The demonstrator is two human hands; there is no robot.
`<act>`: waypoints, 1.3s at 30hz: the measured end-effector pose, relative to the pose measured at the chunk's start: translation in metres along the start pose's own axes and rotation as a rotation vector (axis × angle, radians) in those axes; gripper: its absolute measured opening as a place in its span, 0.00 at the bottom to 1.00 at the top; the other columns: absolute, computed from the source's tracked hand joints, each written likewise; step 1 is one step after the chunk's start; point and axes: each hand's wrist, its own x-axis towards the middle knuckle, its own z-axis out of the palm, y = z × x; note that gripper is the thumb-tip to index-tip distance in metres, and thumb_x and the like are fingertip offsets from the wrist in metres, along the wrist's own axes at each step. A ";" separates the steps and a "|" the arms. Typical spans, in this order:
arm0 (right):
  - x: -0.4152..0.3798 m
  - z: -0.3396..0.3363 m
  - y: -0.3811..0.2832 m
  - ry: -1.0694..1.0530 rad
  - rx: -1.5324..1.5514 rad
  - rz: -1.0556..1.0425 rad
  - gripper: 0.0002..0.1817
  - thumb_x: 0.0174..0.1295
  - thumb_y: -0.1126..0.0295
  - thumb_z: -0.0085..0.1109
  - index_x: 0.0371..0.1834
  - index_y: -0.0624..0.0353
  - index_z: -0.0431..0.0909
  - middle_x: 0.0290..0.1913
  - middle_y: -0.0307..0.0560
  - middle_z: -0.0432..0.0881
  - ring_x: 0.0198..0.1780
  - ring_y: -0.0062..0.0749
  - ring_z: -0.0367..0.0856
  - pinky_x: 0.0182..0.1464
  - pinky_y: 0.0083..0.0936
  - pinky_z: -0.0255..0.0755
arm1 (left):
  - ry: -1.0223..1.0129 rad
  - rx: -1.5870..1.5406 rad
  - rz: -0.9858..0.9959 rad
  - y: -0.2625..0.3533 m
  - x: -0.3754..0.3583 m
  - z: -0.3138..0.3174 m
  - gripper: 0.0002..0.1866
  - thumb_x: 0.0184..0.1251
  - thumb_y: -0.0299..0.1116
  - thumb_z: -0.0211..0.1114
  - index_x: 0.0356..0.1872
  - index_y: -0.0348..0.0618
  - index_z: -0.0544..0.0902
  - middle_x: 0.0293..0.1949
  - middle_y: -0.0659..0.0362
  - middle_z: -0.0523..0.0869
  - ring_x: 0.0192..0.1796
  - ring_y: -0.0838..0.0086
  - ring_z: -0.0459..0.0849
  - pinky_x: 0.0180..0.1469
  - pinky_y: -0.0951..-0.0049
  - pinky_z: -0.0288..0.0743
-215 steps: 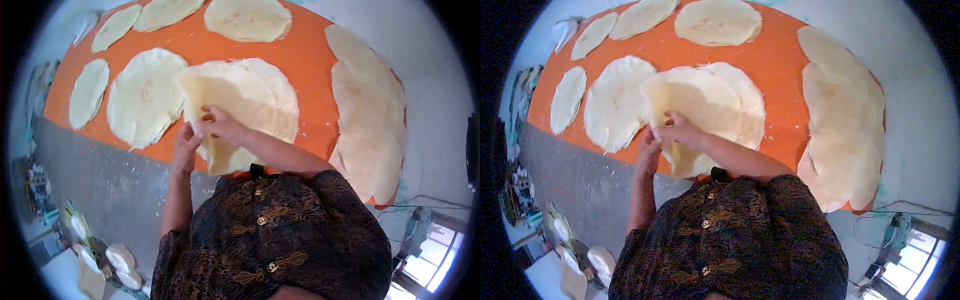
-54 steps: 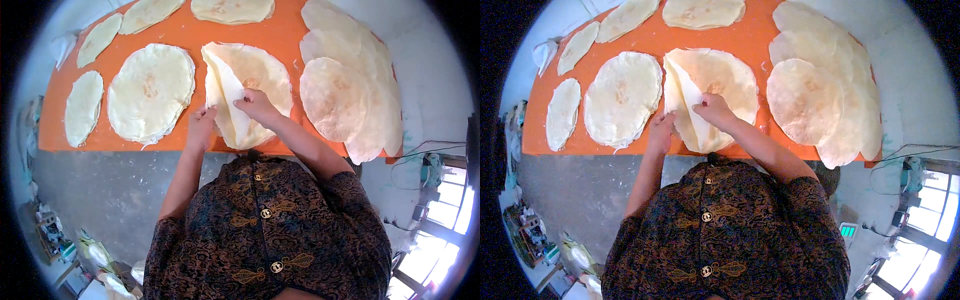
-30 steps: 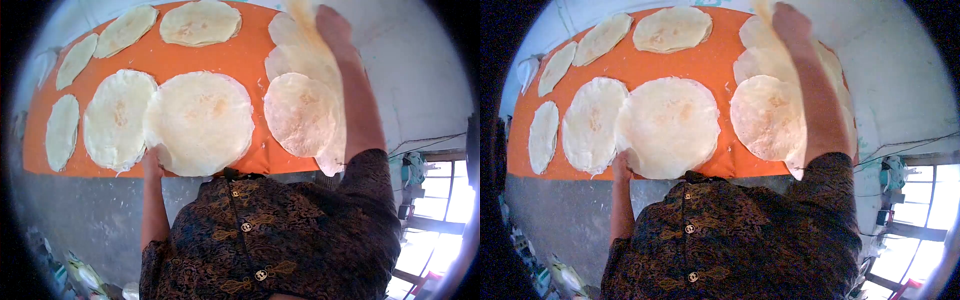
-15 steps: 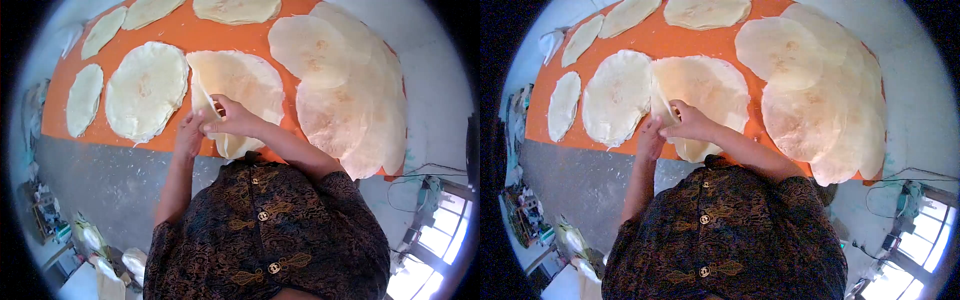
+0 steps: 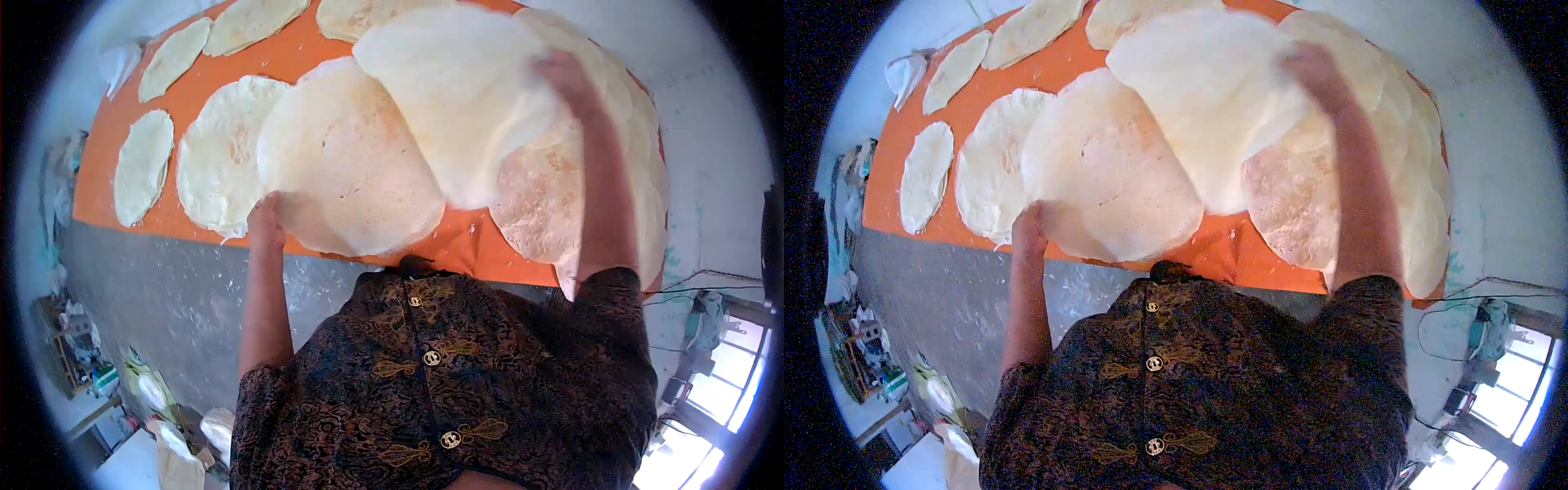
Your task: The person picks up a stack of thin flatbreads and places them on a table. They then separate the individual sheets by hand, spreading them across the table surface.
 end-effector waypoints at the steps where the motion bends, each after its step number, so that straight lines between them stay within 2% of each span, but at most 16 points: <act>1: 0.000 -0.032 -0.005 0.071 -0.004 0.018 0.16 0.55 0.66 0.53 0.44 0.62 0.75 0.32 0.36 0.78 0.34 0.20 0.73 0.40 0.20 0.68 | 0.020 0.015 0.001 0.002 0.001 0.000 0.09 0.58 0.27 0.54 0.37 0.32 0.75 0.35 0.54 0.79 0.37 0.69 0.79 0.36 0.71 0.75; 4: -0.021 -0.110 -0.037 0.238 -0.094 -0.025 0.17 0.56 0.66 0.51 0.47 0.64 0.72 0.32 0.37 0.78 0.34 0.24 0.74 0.40 0.23 0.69 | -0.047 0.097 -0.018 0.006 0.013 -0.012 0.09 0.57 0.26 0.54 0.36 0.32 0.75 0.35 0.54 0.79 0.37 0.69 0.79 0.35 0.72 0.75; 6: -0.060 -0.119 -0.096 0.524 -0.386 -0.142 0.08 0.50 0.69 0.52 0.25 0.64 0.72 0.17 0.42 0.73 0.24 0.28 0.73 0.28 0.31 0.67 | -0.110 0.139 -0.009 0.010 0.013 -0.007 0.09 0.57 0.27 0.54 0.36 0.32 0.74 0.35 0.54 0.78 0.37 0.69 0.79 0.35 0.72 0.75; 7: -0.076 -0.116 -0.122 0.548 -0.484 -0.083 0.07 0.50 0.71 0.50 0.23 0.64 0.70 0.15 0.39 0.70 0.22 0.24 0.70 0.25 0.27 0.64 | -0.128 0.158 0.007 0.019 0.006 0.000 0.09 0.57 0.27 0.54 0.36 0.32 0.74 0.35 0.54 0.78 0.37 0.70 0.78 0.34 0.72 0.74; 10: -0.109 -0.103 -0.111 0.418 -0.793 -0.051 0.15 0.57 0.67 0.50 0.45 0.63 0.73 0.33 0.43 0.80 0.33 0.29 0.76 0.40 0.25 0.70 | -0.262 0.264 0.134 0.026 0.006 0.002 0.10 0.58 0.28 0.54 0.38 0.32 0.73 0.36 0.55 0.78 0.37 0.70 0.78 0.35 0.73 0.74; 14: -0.168 0.006 -0.088 0.359 -0.971 0.105 0.11 0.56 0.67 0.49 0.40 0.54 0.77 0.35 0.53 0.79 0.39 0.43 0.78 0.41 0.32 0.72 | -0.309 0.054 0.012 0.069 -0.001 0.018 0.12 0.61 0.30 0.53 0.42 0.32 0.72 0.41 0.55 0.77 0.43 0.70 0.77 0.45 0.72 0.72; 15: -0.181 0.048 -0.072 0.412 -0.771 0.132 0.08 0.56 0.68 0.40 0.34 0.52 0.72 0.29 0.51 0.78 0.31 0.47 0.78 0.31 0.42 0.71 | -0.324 0.043 0.005 0.081 0.000 0.019 0.12 0.61 0.30 0.53 0.43 0.32 0.72 0.42 0.55 0.77 0.44 0.70 0.76 0.46 0.72 0.72; 17: -0.203 0.121 -0.035 0.310 -0.647 0.203 0.10 0.56 0.68 0.39 0.36 0.54 0.70 0.30 0.52 0.78 0.31 0.48 0.78 0.32 0.41 0.72 | -0.352 0.034 -0.048 0.107 -0.003 0.023 0.14 0.61 0.28 0.53 0.45 0.32 0.72 0.46 0.55 0.75 0.47 0.70 0.75 0.50 0.71 0.70; 18: -0.202 0.149 -0.042 -0.092 -0.763 0.551 0.17 0.56 0.67 0.46 0.49 0.55 0.71 0.36 0.53 0.79 0.39 0.46 0.77 0.40 0.36 0.72 | -0.369 0.050 -0.056 0.113 0.002 0.019 0.14 0.60 0.28 0.54 0.45 0.32 0.72 0.45 0.55 0.75 0.47 0.71 0.75 0.50 0.71 0.70; 22: -0.202 0.231 -0.107 0.020 -0.224 0.270 0.26 0.51 0.58 0.55 0.52 0.61 0.67 0.53 0.55 0.70 0.54 0.44 0.69 0.55 0.34 0.63 | -0.493 0.044 -0.070 0.128 0.025 0.008 0.14 0.59 0.27 0.55 0.45 0.33 0.72 0.43 0.56 0.77 0.45 0.72 0.76 0.49 0.72 0.71; 23: -0.180 0.223 -0.180 -0.046 -0.043 0.311 0.32 0.49 0.55 0.58 0.56 0.61 0.63 0.54 0.56 0.69 0.54 0.45 0.68 0.57 0.33 0.62 | -0.538 0.041 -0.080 0.130 0.027 0.008 0.14 0.58 0.26 0.56 0.45 0.34 0.72 0.42 0.57 0.78 0.44 0.72 0.76 0.48 0.72 0.71; 26: -0.156 0.294 -0.219 0.082 0.194 0.019 0.35 0.50 0.56 0.57 0.59 0.61 0.57 0.55 0.55 0.68 0.54 0.46 0.69 0.56 0.32 0.63 | -0.622 0.029 -0.160 0.132 0.013 0.027 0.12 0.56 0.27 0.58 0.43 0.37 0.74 0.38 0.59 0.79 0.41 0.74 0.78 0.45 0.70 0.73; 30: -0.127 0.319 -0.267 0.203 0.037 0.052 0.32 0.50 0.61 0.55 0.58 0.59 0.59 0.49 0.53 0.73 0.45 0.42 0.76 0.48 0.33 0.69 | -0.751 0.078 -0.300 0.137 0.003 0.041 0.10 0.57 0.30 0.59 0.39 0.41 0.74 0.33 0.60 0.79 0.37 0.74 0.78 0.41 0.67 0.75; 33: -0.100 0.306 -0.224 0.146 0.250 0.116 0.21 0.50 0.68 0.52 0.49 0.60 0.70 0.33 0.47 0.79 0.30 0.28 0.77 0.31 0.26 0.71 | -0.796 0.160 -0.349 0.145 0.005 0.043 0.09 0.60 0.36 0.56 0.38 0.43 0.73 0.32 0.60 0.77 0.36 0.73 0.78 0.38 0.67 0.75; 35: -0.078 0.272 -0.202 0.037 0.557 0.521 0.14 0.47 0.69 0.54 0.39 0.60 0.76 0.30 0.42 0.78 0.28 0.26 0.76 0.29 0.25 0.71 | -0.779 0.173 -0.353 0.153 0.008 0.034 0.10 0.61 0.37 0.54 0.38 0.43 0.72 0.33 0.60 0.77 0.37 0.72 0.77 0.38 0.67 0.74; 39: -0.034 0.195 -0.148 0.301 0.843 0.710 0.05 0.43 0.72 0.56 0.25 0.56 0.76 0.27 0.40 0.76 0.25 0.31 0.75 0.25 0.33 0.72 | -0.802 0.183 -0.419 0.153 0.038 -0.004 0.11 0.62 0.37 0.51 0.39 0.41 0.72 0.34 0.58 0.77 0.37 0.70 0.78 0.37 0.68 0.73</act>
